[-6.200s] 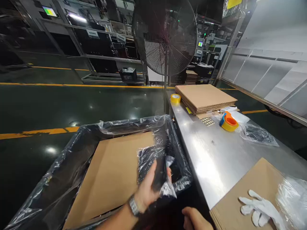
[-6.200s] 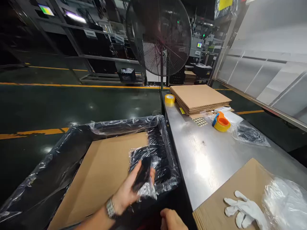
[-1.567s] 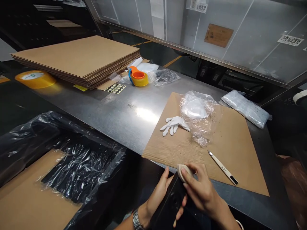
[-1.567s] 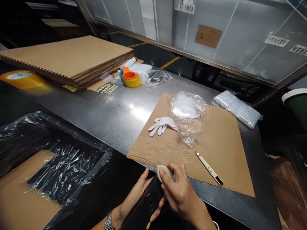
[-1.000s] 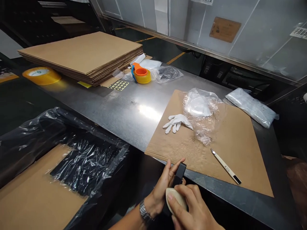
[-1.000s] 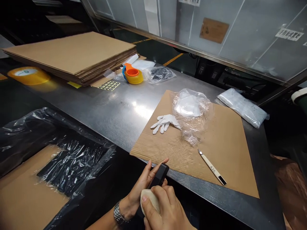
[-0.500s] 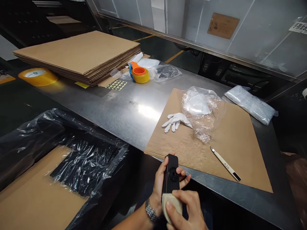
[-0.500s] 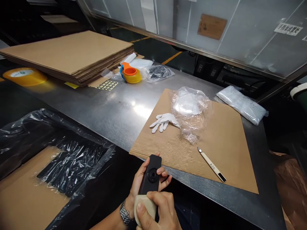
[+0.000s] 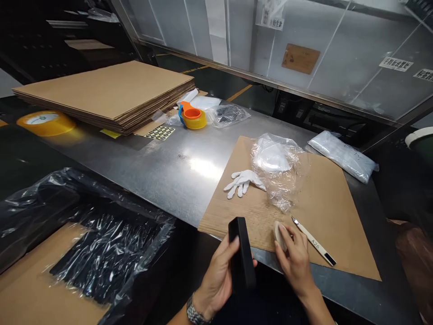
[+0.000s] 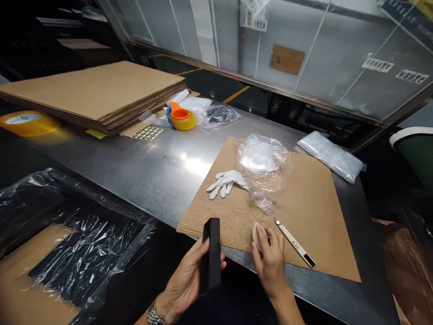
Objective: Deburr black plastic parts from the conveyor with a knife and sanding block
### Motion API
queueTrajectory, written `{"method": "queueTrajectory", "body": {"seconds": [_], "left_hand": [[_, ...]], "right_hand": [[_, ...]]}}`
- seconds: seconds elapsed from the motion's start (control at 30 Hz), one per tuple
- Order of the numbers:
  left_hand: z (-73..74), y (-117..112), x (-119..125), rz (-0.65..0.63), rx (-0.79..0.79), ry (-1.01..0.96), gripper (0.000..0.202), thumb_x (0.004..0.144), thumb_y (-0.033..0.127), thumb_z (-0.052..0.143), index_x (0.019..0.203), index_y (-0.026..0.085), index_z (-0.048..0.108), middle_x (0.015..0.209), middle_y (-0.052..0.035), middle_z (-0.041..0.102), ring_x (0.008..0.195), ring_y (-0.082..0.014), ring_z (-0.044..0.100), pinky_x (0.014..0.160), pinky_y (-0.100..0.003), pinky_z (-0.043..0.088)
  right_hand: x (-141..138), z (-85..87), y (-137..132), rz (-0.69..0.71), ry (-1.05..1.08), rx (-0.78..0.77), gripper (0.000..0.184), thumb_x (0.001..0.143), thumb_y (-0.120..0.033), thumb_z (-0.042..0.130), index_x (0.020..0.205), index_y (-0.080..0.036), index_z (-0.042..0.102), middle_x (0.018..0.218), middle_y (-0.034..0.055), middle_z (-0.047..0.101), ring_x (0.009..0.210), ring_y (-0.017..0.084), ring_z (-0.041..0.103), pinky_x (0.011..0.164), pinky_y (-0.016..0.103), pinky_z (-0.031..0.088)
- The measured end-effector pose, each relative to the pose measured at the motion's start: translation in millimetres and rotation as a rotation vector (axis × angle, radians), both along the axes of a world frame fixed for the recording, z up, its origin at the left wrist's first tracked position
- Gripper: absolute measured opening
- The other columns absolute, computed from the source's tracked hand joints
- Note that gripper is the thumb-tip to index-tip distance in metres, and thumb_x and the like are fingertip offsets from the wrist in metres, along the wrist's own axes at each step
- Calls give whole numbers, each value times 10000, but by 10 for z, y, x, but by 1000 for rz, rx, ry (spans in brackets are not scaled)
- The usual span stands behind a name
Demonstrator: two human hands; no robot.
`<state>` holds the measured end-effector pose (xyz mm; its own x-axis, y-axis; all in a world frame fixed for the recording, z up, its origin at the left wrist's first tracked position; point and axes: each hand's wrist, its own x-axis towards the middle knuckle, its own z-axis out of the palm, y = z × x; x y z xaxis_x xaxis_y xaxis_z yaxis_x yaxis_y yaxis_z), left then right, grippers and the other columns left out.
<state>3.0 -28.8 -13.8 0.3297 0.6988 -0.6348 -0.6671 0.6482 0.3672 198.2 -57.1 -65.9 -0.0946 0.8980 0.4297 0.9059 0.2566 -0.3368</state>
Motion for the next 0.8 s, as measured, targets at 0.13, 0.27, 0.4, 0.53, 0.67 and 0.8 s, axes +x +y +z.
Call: {"method": "queueTrajectory", "body": {"seconds": [0.13,0.27,0.4,0.53,0.67,0.8], "left_hand": [[-35,29,-10,-31,-16,-17,66,750,91,614,775,134,571,594,-1,587,521,-105,584,539,-216,515],[-18,56,-30,33,-167,-97,80,759,38,551,797,82,606,760,-74,661,725,-188,657,775,-390,540],[26,89,-30,10,-124,-222,237,836,232,537,959,49,626,979,-132,666,834,-256,653,809,-458,521],[56,122,-15,36,-46,-244,398,868,420,457,947,81,649,897,-111,681,730,-219,653,713,-394,545],[84,113,-9,60,-22,-210,358,875,411,450,1027,137,622,857,-73,669,700,-189,641,680,-354,543],[83,93,-16,66,-17,-191,374,878,419,438,1139,180,561,845,-56,654,690,-186,642,667,-341,541]], "right_hand": [[61,-46,225,-66,-112,-45,354,892,-257,443,1233,-173,495,1118,126,526,1009,257,465,830,469,462],[221,-49,220,-216,-150,-38,328,916,-258,381,1191,-134,510,1113,155,528,1015,272,451,819,462,443],[565,-50,125,-313,-181,-122,281,897,-320,406,1006,-134,586,881,133,558,827,266,482,715,432,445],[807,-83,67,-335,-163,-196,316,908,-377,337,830,-175,568,765,102,540,749,255,492,666,394,434],[789,-33,3,-439,-75,-198,390,924,-423,230,799,-180,508,756,119,547,702,256,524,614,386,434],[453,226,-148,-395,141,-302,321,941,-400,254,838,-208,489,617,5,523,531,153,522,491,245,417]]}}
